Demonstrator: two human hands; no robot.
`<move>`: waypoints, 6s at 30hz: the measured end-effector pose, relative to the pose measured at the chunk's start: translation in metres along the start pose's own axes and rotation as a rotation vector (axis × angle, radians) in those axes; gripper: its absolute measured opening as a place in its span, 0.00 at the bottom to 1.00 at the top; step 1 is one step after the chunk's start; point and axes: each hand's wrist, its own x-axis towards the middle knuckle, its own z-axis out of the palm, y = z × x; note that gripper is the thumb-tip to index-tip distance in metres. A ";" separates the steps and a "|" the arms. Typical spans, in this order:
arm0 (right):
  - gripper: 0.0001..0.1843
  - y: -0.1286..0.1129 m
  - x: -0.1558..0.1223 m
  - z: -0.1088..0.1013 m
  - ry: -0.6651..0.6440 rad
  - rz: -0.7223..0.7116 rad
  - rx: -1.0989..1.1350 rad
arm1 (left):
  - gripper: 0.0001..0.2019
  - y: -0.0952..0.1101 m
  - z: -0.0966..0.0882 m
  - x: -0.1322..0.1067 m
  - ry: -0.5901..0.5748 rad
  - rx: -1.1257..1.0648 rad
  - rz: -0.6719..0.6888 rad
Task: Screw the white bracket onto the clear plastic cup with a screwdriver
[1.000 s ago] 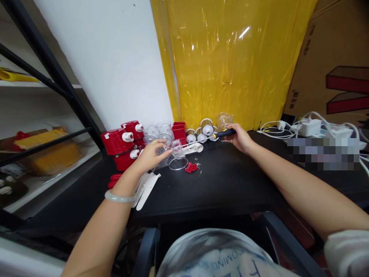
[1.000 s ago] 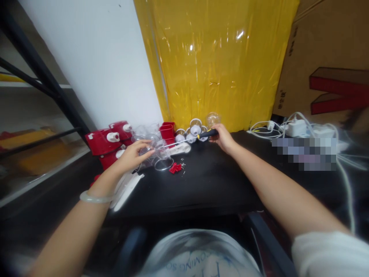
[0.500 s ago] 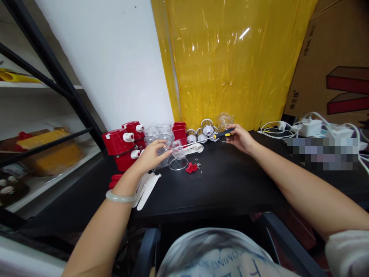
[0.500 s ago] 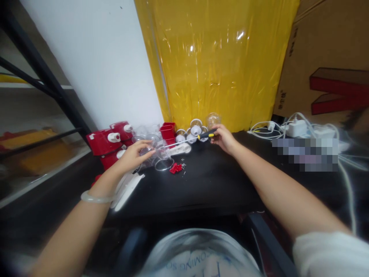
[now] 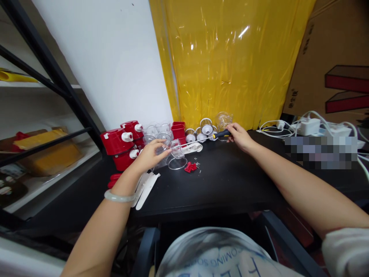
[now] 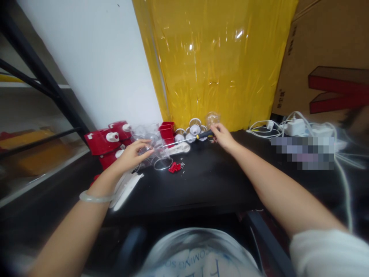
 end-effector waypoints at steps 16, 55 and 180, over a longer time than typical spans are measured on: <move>0.14 -0.004 -0.001 0.002 0.021 0.014 -0.071 | 0.23 -0.001 0.000 0.000 0.002 -0.006 0.004; 0.20 0.002 0.001 -0.001 0.035 0.036 -0.064 | 0.26 0.002 -0.001 -0.001 -0.009 -0.005 -0.002; 0.24 -0.008 -0.005 0.001 -0.024 0.048 0.147 | 0.24 0.002 -0.001 0.000 -0.022 0.003 -0.007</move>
